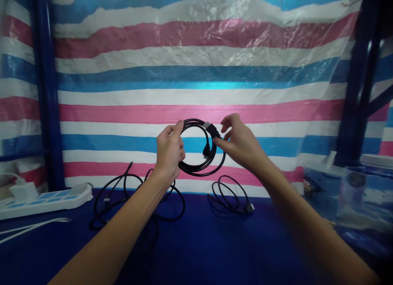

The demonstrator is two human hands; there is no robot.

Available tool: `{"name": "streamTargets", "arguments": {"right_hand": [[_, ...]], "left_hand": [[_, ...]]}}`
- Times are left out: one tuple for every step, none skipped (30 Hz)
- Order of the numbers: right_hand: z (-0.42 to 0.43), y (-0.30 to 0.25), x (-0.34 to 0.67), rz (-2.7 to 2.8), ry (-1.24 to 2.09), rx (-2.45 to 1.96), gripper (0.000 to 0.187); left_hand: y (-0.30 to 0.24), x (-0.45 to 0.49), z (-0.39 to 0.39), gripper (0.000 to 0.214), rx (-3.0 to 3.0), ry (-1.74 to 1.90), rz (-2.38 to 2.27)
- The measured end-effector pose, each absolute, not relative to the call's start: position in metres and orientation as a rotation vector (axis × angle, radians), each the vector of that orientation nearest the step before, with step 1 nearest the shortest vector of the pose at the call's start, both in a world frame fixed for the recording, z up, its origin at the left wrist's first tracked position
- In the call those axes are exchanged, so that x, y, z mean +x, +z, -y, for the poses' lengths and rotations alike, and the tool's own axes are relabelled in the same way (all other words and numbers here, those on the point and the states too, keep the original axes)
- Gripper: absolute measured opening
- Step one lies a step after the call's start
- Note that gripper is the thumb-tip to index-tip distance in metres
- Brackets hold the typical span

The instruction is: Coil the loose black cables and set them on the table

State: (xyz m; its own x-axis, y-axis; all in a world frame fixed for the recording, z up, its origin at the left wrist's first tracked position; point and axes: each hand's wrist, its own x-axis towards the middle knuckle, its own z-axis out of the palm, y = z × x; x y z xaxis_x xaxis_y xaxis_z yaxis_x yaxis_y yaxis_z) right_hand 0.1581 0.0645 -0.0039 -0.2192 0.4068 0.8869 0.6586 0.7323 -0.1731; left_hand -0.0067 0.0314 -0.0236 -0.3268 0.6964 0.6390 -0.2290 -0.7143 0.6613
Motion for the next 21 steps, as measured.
{"name": "streamTargets", "arguments": {"right_hand": [[-0.064, -0.006, 0.153, 1.830, -0.458, -0.765, 0.035], [-0.063, -0.007, 0.149, 1.829, -0.612, -0.697, 0.035], [-0.063, -0.009, 0.146, 1.840, -0.745, -0.632, 0.036], [-0.063, -0.011, 0.143, 1.858, -0.848, -0.595, 0.036], [-0.064, -0.014, 0.141, 1.878, -0.915, -0.598, 0.034], [-0.065, -0.016, 0.140, 1.896, -0.948, -0.637, 0.030], [-0.067, -0.018, 0.139, 1.910, -0.946, -0.698, 0.024], [-0.068, -0.020, 0.138, 1.916, -0.916, -0.774, 0.019], [-0.070, -0.022, 0.137, 1.916, -0.873, -0.854, 0.018], [-0.070, -0.024, 0.136, 1.912, -0.834, -0.927, 0.020], [-0.071, -0.025, 0.135, 1.909, -0.809, -0.988, 0.024], [-0.070, -0.026, 0.133, 1.905, -0.798, -1.037, 0.028], [-0.070, -0.027, 0.131, 1.897, -0.797, -1.078, 0.029], [-0.069, -0.027, 0.130, 1.883, -0.798, -1.109, 0.029], [-0.069, -0.028, 0.128, 1.863, -0.787, -1.127, 0.026], [-0.068, -0.027, 0.127, 1.840, -0.761, -1.135, 0.022], [-0.068, -0.027, 0.126, 1.819, -0.725, -1.132, 0.018], [-0.069, -0.027, 0.126, 1.800, -0.683, -1.120, 0.014], [-0.069, -0.027, 0.125, 1.786, -0.640, -1.101, 0.012], [-0.070, -0.027, 0.125, 1.780, -0.600, -1.077, 0.010], [-0.070, -0.026, 0.125, 1.781, -0.572, -1.048, 0.009]], "left_hand": [[-0.024, -0.006, -0.031, 0.038, 1.317, 2.076, -0.623], [-0.023, -0.006, -0.031, 0.037, 1.305, 2.080, -0.627], [-0.023, -0.006, -0.031, 0.037, 1.290, 2.084, -0.633], [-0.023, -0.006, -0.031, 0.036, 1.272, 2.087, -0.640], [-0.022, -0.007, -0.031, 0.036, 1.253, 2.087, -0.646], [-0.022, -0.007, -0.031, 0.035, 1.234, 2.087, -0.649], [-0.021, -0.007, -0.030, 0.035, 1.217, 2.087, -0.643], [-0.021, -0.007, -0.030, 0.035, 1.207, 2.084, -0.631], [-0.021, -0.006, -0.030, 0.034, 1.203, 2.075, -0.612], [-0.021, -0.006, -0.030, 0.034, 1.204, 2.063, -0.590], [-0.022, -0.004, -0.030, 0.034, 1.205, 2.046, -0.569], [-0.022, -0.003, -0.029, 0.034, 1.208, 2.025, -0.551], [-0.023, -0.002, -0.029, 0.034, 1.210, 2.008, -0.536], [-0.023, -0.001, -0.029, 0.034, 1.212, 1.994, -0.524], [-0.023, 0.000, -0.029, 0.035, 1.215, 1.984, -0.513], [-0.023, 0.001, -0.029, 0.035, 1.222, 1.979, -0.504], [-0.023, 0.001, -0.029, 0.035, 1.232, 1.977, -0.499], [-0.023, 0.001, -0.029, 0.035, 1.240, 1.979, -0.498], [-0.022, 0.000, -0.029, 0.036, 1.247, 1.987, -0.504], [-0.022, -0.001, -0.030, 0.035, 1.254, 2.005, -0.519], [-0.022, -0.002, -0.030, 0.035, 1.262, 2.035, -0.542]]}}
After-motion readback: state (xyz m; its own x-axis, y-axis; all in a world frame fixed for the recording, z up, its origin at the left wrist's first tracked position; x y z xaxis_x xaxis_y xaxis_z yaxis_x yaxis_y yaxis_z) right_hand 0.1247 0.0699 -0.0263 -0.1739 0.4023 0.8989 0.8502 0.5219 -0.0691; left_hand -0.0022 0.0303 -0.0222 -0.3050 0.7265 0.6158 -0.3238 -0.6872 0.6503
